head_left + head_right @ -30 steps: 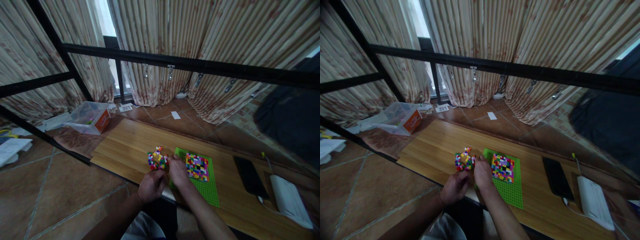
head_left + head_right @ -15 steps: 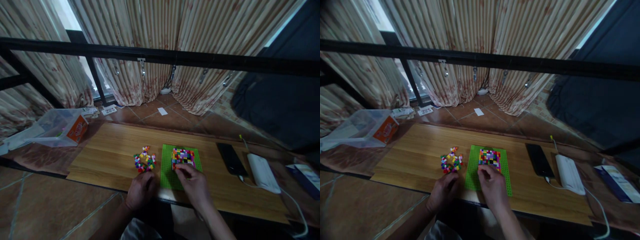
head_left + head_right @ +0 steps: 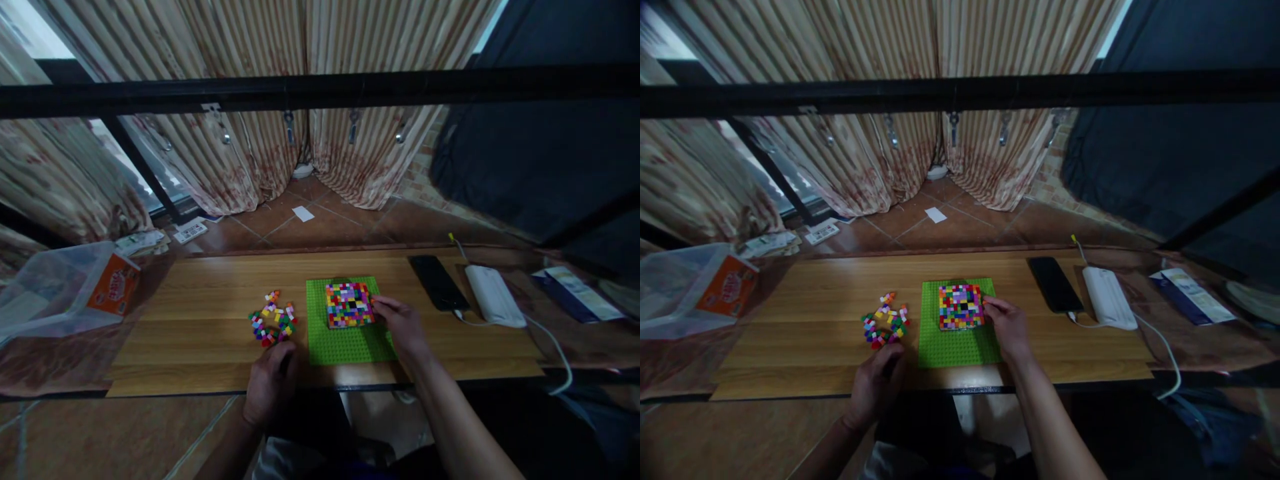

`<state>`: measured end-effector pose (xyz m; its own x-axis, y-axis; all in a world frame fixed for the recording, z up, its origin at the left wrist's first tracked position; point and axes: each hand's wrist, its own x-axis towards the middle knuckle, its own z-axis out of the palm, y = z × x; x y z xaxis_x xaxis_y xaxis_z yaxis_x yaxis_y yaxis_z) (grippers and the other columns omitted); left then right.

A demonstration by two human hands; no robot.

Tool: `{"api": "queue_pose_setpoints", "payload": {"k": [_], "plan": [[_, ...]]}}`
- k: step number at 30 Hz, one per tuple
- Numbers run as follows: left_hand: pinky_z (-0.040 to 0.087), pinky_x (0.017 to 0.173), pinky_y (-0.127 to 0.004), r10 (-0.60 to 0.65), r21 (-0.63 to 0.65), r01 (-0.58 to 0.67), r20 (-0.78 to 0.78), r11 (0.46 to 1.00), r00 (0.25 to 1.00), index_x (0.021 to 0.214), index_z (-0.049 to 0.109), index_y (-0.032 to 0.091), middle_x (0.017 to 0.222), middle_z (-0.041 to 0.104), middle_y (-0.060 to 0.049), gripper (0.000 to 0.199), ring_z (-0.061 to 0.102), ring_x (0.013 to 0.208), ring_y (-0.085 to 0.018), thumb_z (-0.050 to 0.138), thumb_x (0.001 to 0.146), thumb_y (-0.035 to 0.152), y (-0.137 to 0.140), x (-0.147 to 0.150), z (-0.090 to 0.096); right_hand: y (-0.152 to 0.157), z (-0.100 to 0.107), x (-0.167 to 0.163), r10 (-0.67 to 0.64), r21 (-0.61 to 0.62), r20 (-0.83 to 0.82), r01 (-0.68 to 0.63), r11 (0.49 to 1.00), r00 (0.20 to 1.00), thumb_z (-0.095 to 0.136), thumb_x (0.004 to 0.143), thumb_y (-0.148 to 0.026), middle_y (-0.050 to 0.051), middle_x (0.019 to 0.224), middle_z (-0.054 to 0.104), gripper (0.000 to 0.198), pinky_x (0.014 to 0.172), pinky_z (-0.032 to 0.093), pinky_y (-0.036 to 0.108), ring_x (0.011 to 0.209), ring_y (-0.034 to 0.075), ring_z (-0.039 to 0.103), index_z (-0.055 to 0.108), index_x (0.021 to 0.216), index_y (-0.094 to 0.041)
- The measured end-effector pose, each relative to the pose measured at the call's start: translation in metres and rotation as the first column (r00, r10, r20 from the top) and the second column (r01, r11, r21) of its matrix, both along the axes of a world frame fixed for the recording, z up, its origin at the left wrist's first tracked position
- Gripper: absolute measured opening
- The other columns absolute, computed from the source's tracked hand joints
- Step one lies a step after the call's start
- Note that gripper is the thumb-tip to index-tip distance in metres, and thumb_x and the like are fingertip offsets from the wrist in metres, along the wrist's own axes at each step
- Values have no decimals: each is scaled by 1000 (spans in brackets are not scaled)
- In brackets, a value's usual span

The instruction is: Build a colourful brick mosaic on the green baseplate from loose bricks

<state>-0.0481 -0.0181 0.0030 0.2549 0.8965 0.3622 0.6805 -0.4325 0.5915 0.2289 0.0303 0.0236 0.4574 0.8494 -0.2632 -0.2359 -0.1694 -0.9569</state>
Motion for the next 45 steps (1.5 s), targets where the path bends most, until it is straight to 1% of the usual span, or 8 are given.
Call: {"api": "queue_pose_setpoints", "payload": {"k": [4, 9, 15, 22, 26, 31, 37, 45], "plan": [[50, 68, -22, -3, -30, 3, -4, 1000, 1000, 92, 57, 20, 83, 67, -1, 9, 66, 73, -13, 49, 88, 19, 0, -1, -1, 7, -4, 2, 29, 33, 150, -35, 999, 988, 75, 58, -34, 4, 78, 73, 33, 67, 52, 33, 69, 18, 65, 73, 87, -18], [51, 68, -21, 4, -9, -4, 5, 1000, 1000, 90, 58, 20, 83, 68, -1, 9, 67, 73, -13, 50, 86, 19, 1, 1, 2, 13, -3, 9, 76, 42, 421, -103, 994, 904, 69, 64, -33, 4, 76, 72, 32, 68, 51, 34, 69, 19, 65, 71, 92, -17], [51, 67, -22, 4, 9, -3, -6, 1000, 1000, 89, 57, 20, 81, 67, -1, 8, 66, 71, -13, 49, 87, 19, 1, 2, 3, 17, 7, 12, 153, 6, 485, -178, 984, 861, 68, 65, -32, 4, 75, 72, 33, 67, 51, 33, 69, 20, 66, 71, 94, -17], [51, 69, -22, 5, -8, -5, -25, 1000, 1000, 91, 56, 21, 84, 67, -2, 9, 66, 75, -14, 48, 88, 19, 0, 1, -2, 21, 9, 14, 156, -6, 343, -163, 987, 926, 78, 55, -36, 2, 69, 71, 39, 66, 51, 33, 65, 19, 65, 71, 89, -17], [51, 67, -22, 15, -16, -16, -44, 1000, 999, 90, 56, 21, 82, 67, -1, 9, 66, 73, -14, 48, 87, 19, 0, 1, -1, 19, 8, 13, 162, -28, 76, -160, 987, 984, 84, 50, -33, 0, 69, 71, 43, 63, 52, 30, 62, 15, 64, 71, 87, -18], [51, 68, -23, 18, -15, -19, -49, 1000, 999, 91, 56, 21, 84, 67, -2, 9, 66, 74, -14, 48, 87, 19, -1, 3, 4, 23, 12, 21, 268, -157, -227, -306, 939, 936, 84, 53, -22, 0, 68, 71, 35, 55, 51, 23, 56, 12, 63, 71, 85, -17], [51, 67, -24, 19, -40, -21, -51, 999, 999, 89, 56, 21, 82, 67, -3, 10, 65, 73, -15, 46, 88, 20, -1, 3, 4, 32, 19, 27, 302, -266, -257, -368, 891, 918, 78, 58, -12, -2, 61, 68, 27, 50, 49, 18, 51, 9, 59, 70, 82, -19], [49, 65, -24, 13, -79, -19, -71, 997, 997, 85, 56, 21, 77, 66, -2, 11, 64, 71, -15, 45, 88, 21, -1, 4, 8, 31, 9, 26, 363, -246, -175, -397, 884, 915, 76, 62, -21, 0, 62, 68, 22, 53, 52, 24, 52, 12, 59, 67, 82, -18]]}}
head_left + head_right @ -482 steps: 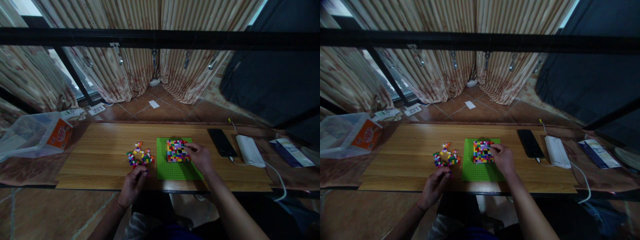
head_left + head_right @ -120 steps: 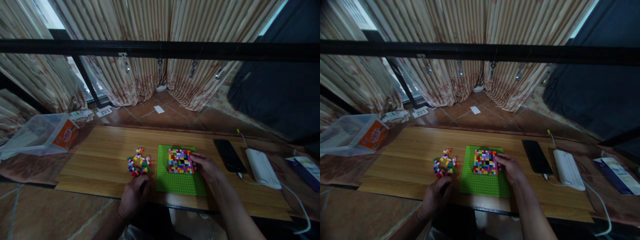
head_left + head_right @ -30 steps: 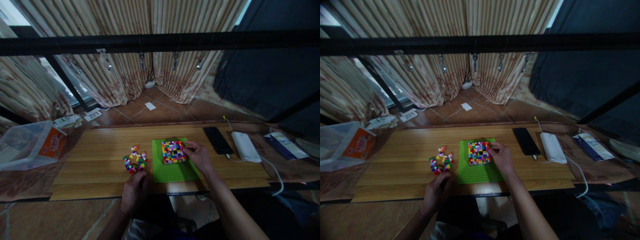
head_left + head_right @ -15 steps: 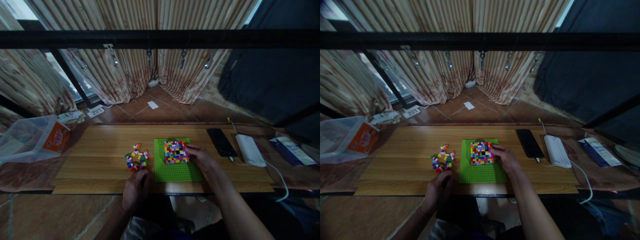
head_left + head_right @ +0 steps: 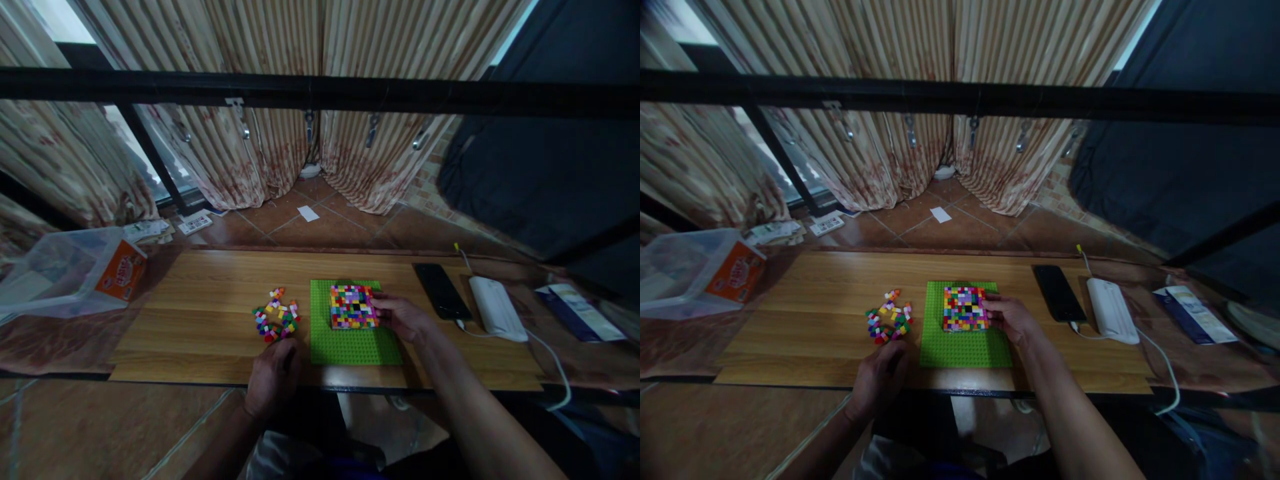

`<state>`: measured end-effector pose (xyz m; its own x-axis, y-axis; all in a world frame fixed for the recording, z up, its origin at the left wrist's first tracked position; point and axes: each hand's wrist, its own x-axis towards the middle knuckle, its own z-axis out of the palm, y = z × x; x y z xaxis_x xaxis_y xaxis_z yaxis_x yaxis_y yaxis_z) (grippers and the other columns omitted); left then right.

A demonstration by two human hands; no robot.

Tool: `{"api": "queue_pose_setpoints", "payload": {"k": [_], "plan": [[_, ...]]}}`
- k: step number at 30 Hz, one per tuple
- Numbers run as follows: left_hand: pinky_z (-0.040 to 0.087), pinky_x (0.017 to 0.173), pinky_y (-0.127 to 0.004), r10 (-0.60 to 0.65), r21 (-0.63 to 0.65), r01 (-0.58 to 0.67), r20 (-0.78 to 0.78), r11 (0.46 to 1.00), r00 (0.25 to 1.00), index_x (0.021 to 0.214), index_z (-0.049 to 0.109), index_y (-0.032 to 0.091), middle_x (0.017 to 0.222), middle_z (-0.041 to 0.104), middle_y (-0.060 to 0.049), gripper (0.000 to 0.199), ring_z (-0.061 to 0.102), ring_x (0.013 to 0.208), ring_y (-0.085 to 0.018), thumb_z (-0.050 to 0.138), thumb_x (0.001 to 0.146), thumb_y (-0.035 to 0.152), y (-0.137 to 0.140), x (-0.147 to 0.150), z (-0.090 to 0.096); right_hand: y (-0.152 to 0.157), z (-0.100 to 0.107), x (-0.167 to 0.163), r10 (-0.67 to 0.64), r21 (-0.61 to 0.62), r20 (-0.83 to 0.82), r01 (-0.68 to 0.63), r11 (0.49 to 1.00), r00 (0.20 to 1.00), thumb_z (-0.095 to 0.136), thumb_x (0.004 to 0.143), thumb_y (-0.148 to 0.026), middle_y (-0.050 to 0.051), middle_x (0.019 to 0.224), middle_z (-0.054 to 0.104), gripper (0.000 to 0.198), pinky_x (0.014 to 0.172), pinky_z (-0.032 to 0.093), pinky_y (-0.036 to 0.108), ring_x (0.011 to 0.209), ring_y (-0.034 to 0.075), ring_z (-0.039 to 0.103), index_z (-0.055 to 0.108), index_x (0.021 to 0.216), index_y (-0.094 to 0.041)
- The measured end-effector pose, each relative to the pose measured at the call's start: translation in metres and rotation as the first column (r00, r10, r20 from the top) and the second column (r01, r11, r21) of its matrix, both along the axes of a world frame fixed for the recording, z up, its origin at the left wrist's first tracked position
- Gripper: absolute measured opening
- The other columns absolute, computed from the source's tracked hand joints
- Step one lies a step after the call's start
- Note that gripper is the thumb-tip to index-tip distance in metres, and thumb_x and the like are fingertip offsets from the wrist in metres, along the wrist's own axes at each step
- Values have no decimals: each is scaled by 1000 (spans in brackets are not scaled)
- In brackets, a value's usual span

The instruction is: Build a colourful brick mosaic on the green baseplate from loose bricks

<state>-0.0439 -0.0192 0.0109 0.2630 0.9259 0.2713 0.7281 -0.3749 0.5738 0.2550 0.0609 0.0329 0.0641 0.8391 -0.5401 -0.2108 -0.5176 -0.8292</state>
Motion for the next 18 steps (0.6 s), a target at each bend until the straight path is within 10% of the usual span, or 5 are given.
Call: {"api": "queue_pose_setpoints", "payload": {"k": [11, 15, 18], "plan": [[48, 67, -24, -19, -3, 19, 44, 1000, 999, 83, 55, 20, 76, 63, -3, 10, 62, 72, -15, 46, 86, 17, -1, 1, 1, -41, 40, -20, -350, 374, 137, 279, 884, 927, 73, 66, -38, -2, 63, 62, 19, 46, 43, 22, 51, 11, 52, 66, 73, -22], [48, 66, -26, -4, 4, 4, 27, 1000, 1000, 81, 57, 20, 75, 63, -4, 9, 61, 71, -16, 49, 83, 16, -4, 4, 1, -80, 65, -99, -45, 494, 467, -218, 842, 883, 66, 78, -38, 4, 82, 69, 18, 65, 50, 29, 73, 19, 62, 69, 88, -23], [47, 63, -27, 28, 2, -29, 45, 1000, 999, 80, 58, 19, 73, 62, -4, 6, 59, 69, -17, 52, 81, 16, -7, 7, -1, -116, 65, -174, 281, 536, 642, -679, 502, 714, 57, 85, -27, 5, 92, 68, 14, 79, 48, 33, 88, 20, 61, 68, 93, -24]]}}
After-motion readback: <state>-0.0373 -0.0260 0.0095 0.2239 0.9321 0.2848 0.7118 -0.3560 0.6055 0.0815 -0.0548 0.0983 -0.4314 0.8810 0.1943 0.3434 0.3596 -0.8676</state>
